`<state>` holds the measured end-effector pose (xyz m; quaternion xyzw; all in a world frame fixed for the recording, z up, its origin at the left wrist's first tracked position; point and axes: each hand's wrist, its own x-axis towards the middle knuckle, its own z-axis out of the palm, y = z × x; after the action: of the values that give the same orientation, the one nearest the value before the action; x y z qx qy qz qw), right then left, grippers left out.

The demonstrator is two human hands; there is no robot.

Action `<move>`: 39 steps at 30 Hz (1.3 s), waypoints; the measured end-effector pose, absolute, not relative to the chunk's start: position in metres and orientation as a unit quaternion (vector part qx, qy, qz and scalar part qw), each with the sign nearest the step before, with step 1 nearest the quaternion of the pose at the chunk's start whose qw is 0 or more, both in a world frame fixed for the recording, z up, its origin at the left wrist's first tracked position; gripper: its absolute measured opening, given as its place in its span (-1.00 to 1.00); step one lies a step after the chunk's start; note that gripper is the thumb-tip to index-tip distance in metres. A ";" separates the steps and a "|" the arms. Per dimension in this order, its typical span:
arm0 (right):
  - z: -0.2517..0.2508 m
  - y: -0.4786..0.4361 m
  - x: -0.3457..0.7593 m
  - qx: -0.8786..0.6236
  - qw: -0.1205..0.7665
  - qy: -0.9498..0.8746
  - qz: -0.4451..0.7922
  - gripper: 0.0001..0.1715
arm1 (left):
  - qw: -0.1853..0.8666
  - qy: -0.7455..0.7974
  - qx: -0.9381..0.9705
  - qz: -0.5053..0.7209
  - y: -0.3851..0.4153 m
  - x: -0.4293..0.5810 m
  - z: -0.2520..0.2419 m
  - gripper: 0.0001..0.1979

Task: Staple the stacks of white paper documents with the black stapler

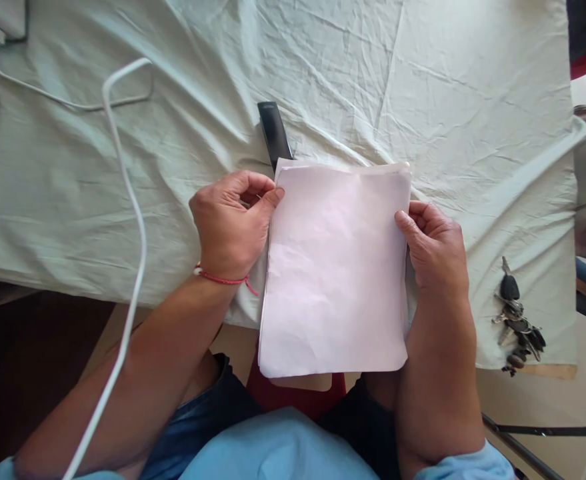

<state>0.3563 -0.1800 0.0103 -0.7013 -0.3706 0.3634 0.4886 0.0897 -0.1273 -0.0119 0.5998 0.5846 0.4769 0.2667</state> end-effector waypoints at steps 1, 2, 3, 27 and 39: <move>0.010 -0.180 0.356 -0.699 0.489 -0.371 0.366 -0.58 | 0.279 0.586 0.591 0.479 -0.124 0.090 -0.013 -0.79; 0.009 -0.180 0.357 -0.697 0.490 -0.371 0.369 -0.58 | 0.287 0.587 0.585 0.480 -0.122 0.091 -0.014 -0.78; 0.008 -0.180 0.357 -0.695 0.490 -0.371 0.372 -0.57 | 0.290 0.589 0.581 0.481 -0.119 0.092 -0.014 -0.78; 0.004 -0.188 0.367 -0.685 0.477 -0.387 0.392 -0.74 | 0.285 0.699 0.589 0.289 -0.120 0.091 0.002 -0.83; 0.013 -0.188 0.361 -0.672 0.495 -0.362 0.415 -0.69 | 0.300 0.673 0.614 0.283 -0.117 0.083 0.003 -0.95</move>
<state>0.3606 -0.1879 0.0125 -0.6717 -0.3621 0.4154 0.4951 0.0830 -0.1172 0.0027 0.6140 0.6730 0.2826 0.3004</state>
